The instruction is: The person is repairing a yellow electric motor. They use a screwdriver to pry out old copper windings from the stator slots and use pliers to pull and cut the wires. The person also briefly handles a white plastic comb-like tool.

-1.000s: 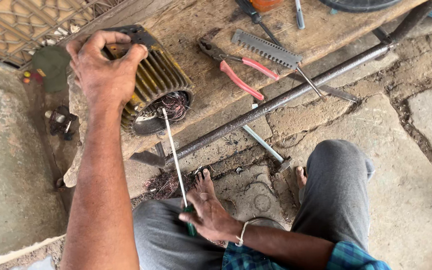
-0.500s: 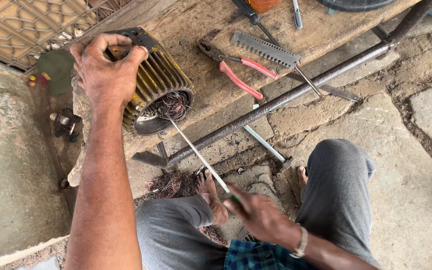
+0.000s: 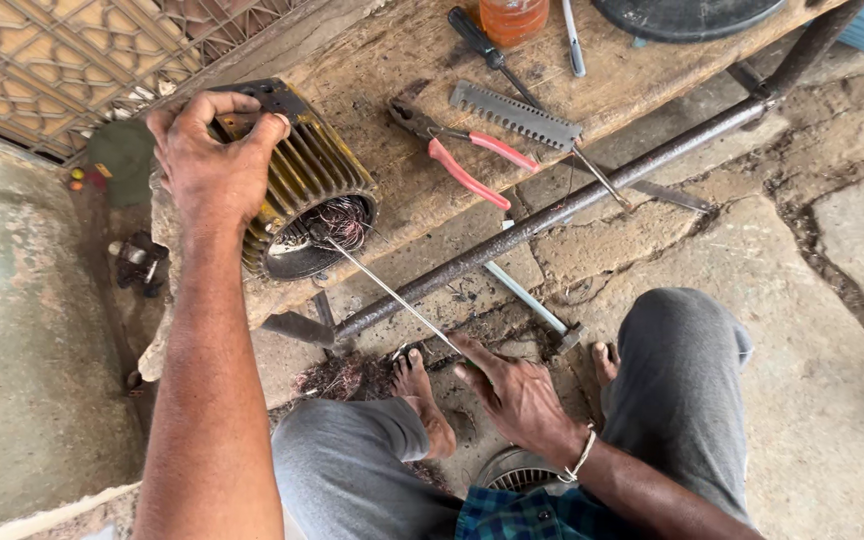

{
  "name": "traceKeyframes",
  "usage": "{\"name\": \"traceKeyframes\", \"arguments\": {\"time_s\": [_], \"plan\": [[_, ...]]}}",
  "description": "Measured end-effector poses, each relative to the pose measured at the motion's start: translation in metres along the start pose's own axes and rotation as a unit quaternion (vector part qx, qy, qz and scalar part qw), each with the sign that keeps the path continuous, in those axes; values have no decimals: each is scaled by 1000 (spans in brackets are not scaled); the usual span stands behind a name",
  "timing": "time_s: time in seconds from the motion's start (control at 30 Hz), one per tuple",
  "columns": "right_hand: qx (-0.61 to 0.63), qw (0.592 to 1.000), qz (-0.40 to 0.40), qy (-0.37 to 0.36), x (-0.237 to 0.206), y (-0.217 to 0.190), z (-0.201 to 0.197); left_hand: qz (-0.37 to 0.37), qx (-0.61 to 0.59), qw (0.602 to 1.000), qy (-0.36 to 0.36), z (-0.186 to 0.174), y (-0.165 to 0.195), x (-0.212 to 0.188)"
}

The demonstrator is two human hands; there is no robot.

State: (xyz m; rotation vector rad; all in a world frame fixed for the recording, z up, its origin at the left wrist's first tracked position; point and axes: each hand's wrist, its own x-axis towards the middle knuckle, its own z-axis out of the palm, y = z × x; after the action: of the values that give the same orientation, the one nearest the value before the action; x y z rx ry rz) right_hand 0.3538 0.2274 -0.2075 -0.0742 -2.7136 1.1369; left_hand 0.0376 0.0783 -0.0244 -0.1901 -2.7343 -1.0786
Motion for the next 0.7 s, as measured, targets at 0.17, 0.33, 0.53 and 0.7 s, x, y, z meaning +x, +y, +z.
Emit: {"name": "traceKeyframes", "arguments": {"time_s": [0.17,0.33,0.53,0.7], "plan": [[119,981,120,-100,9,-31,-43,-15,59,998,-5,-4,15,-6],[68,984,-131,-100,-3,-71,-51,-53,19,996,-63,-10,29,-3],[-85,955,-247,138,49,-73,-56,-30,92,992,-77,-5,13,10],[-70,953,-133,265,151,-100,-136,150,97,984,-17,-2,2,18]]}}
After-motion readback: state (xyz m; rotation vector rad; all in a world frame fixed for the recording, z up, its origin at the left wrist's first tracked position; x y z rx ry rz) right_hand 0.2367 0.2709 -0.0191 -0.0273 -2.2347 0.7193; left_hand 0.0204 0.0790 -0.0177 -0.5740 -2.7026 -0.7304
